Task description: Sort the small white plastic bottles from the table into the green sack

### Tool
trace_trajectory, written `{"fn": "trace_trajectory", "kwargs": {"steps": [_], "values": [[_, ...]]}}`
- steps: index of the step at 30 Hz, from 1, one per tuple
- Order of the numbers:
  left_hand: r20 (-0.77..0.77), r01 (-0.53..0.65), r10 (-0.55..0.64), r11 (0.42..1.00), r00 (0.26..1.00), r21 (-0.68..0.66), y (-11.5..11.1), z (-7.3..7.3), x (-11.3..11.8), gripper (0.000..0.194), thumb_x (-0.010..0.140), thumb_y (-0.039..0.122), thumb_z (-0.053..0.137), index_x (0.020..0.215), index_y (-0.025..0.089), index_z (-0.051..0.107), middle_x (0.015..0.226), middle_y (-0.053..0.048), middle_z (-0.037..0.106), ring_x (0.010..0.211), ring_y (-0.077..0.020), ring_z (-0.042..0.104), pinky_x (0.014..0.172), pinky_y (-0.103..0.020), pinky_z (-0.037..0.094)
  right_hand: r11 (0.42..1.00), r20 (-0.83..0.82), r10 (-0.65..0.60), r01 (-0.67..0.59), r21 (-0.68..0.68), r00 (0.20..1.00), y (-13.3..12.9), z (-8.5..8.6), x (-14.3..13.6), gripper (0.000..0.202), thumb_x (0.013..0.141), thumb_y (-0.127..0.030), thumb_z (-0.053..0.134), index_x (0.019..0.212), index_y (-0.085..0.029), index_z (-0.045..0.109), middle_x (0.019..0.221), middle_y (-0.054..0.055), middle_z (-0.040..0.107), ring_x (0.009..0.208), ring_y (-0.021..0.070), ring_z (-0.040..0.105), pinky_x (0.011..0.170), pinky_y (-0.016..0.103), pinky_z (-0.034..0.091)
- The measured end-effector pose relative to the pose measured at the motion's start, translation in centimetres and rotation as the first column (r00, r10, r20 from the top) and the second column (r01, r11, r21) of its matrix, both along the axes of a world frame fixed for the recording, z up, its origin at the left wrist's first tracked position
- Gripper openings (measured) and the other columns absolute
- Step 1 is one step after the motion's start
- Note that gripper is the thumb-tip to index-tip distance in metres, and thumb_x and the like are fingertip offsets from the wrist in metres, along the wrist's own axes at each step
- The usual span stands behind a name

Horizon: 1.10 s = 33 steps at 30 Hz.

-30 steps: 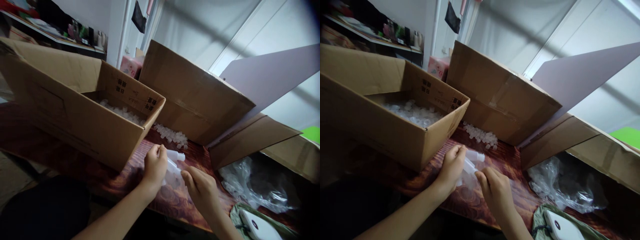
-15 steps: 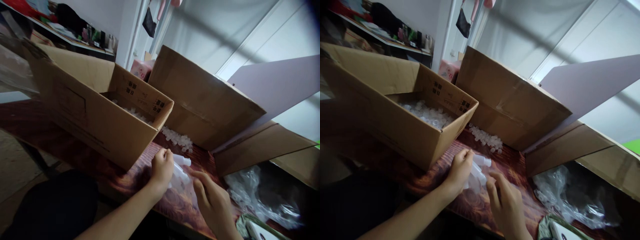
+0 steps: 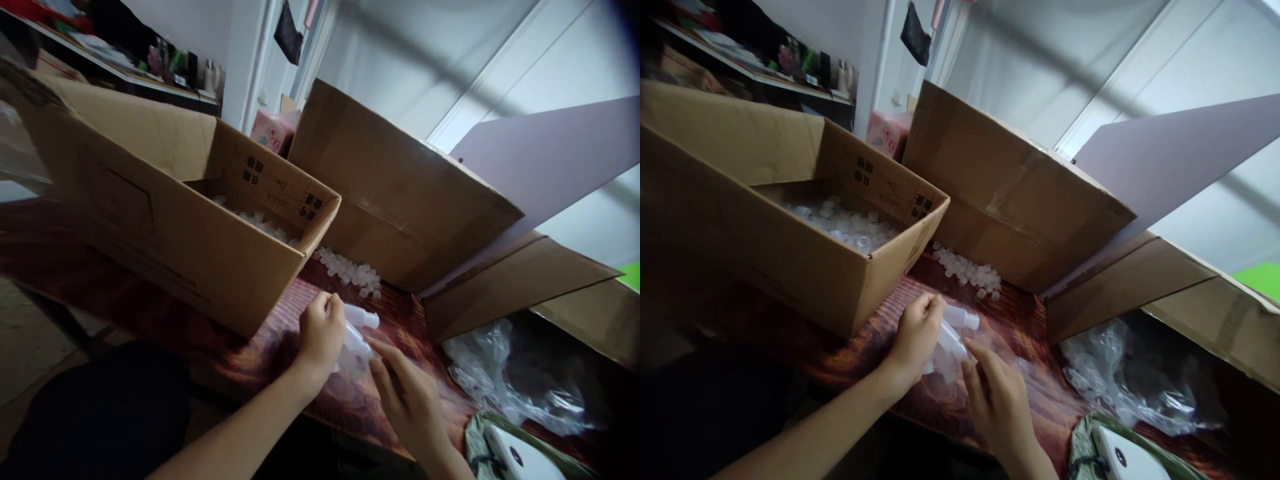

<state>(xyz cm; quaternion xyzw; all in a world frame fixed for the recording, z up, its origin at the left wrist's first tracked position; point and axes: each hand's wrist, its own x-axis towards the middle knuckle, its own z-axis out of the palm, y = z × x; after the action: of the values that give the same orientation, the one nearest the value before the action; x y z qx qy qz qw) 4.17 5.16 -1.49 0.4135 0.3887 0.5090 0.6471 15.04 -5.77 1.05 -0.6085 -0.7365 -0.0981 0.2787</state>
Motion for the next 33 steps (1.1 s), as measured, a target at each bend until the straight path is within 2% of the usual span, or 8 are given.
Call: {"fn": "trace_trajectory", "kwargs": {"steps": [6,13,16,19,22,24,28,33], "values": [[-0.085,-0.039,0.049,0.993,0.995,0.114,-0.3,0.8,-0.5,0.027,0.090,0.032,0.044,0.065,0.021,0.044,0.060,0.002,0.047,0.059,-0.0138,0.044,0.054,-0.024,0.031,0.995,-0.009,-0.057,0.056,-0.085,0.998,-0.2,0.5,-0.2,0.016,0.096,-0.028,0.050,0.101,-0.017,0.062,0.058,-0.004,0.061,0.043,0.0091,0.056,0.043,0.016,0.044],[-0.084,-0.018,0.028,0.992,0.996,0.125,-0.4,1.2,-0.8,0.028,0.091,0.032,0.044,0.065,0.021,0.043,0.060,0.002,0.047,0.058,-0.0130,0.043,0.054,-0.024,0.031,0.976,0.220,-0.016,-0.033,0.217,0.975,-0.1,-0.6,-0.1,0.024,0.091,-0.016,0.056,0.114,-0.019,0.057,0.101,0.011,0.069,0.086,0.0185,0.070,0.071,0.025,0.055],[-0.093,-0.026,0.039,0.989,0.995,0.143,-0.4,1.3,-0.9,0.027,0.091,0.033,0.043,0.067,0.021,0.045,0.062,0.002,0.049,0.059,-0.0133,0.044,0.055,-0.024,0.032,0.997,0.101,-0.010,0.002,0.079,0.995,0.0,0.0,-0.3,0.015,0.095,-0.021,0.049,0.102,-0.019,0.062,0.079,0.005,0.068,0.066,0.0143,0.067,0.057,0.020,0.051],[-0.103,-0.023,0.039,0.988,0.994,0.154,-0.5,1.3,-1.1,0.027,0.091,0.033,0.044,0.068,0.020,0.047,0.062,0.001,0.051,0.060,-0.0137,0.046,0.055,-0.024,0.032,1.000,0.036,-0.018,0.017,0.017,0.999,-0.4,0.8,-0.3,0.028,0.100,-0.031,0.038,0.103,-0.017,0.063,0.060,-0.001,0.060,0.046,0.0115,0.057,0.047,0.020,0.044],[-0.091,-0.010,0.023,0.990,0.996,0.138,-0.5,1.3,-1.4,0.027,0.091,0.034,0.044,0.067,0.020,0.047,0.061,0.002,0.050,0.059,-0.0136,0.046,0.054,-0.023,0.033,0.995,0.113,0.091,-0.096,0.032,0.989,-0.8,1.1,0.2,0.038,0.098,-0.039,0.042,0.123,-0.014,0.055,0.065,0.000,0.062,0.050,0.0137,0.059,0.050,0.023,0.046],[-0.074,-0.003,0.013,0.992,0.997,0.123,-0.5,1.3,-1.6,0.027,0.090,0.034,0.045,0.067,0.020,0.047,0.061,0.002,0.050,0.058,-0.0132,0.045,0.053,-0.023,0.032,0.992,0.118,0.123,-0.120,-0.028,0.985,-1.2,1.0,0.6,0.035,0.099,-0.035,0.039,0.123,-0.016,0.055,0.066,0.000,0.062,0.052,0.0135,0.060,0.050,0.022,0.046],[-0.032,0.013,-0.010,0.996,0.999,0.091,-0.6,1.3,-1.3,0.027,0.089,0.035,0.047,0.066,0.020,0.047,0.058,0.003,0.047,0.054,-0.0118,0.042,0.051,-0.022,0.031,0.995,0.160,0.087,-0.093,0.034,0.983,-1.5,0.9,0.0,0.037,0.097,-0.039,0.046,0.126,-0.016,0.049,0.067,-0.001,0.060,0.052,0.0134,0.058,0.051,0.023,0.045],[0.028,0.023,-0.024,0.999,0.999,0.024,-1.0,1.4,-0.4,0.027,0.089,0.035,0.046,0.066,0.020,0.044,0.059,0.004,0.044,0.055,-0.0116,0.042,0.050,-0.022,0.032,0.991,0.191,-0.042,0.018,0.129,0.981,-0.5,0.6,-1.1,0.022,0.096,-0.022,0.048,0.117,-0.017,0.049,0.074,0.002,0.063,0.056,0.0133,0.060,0.054,0.022,0.046]]}}
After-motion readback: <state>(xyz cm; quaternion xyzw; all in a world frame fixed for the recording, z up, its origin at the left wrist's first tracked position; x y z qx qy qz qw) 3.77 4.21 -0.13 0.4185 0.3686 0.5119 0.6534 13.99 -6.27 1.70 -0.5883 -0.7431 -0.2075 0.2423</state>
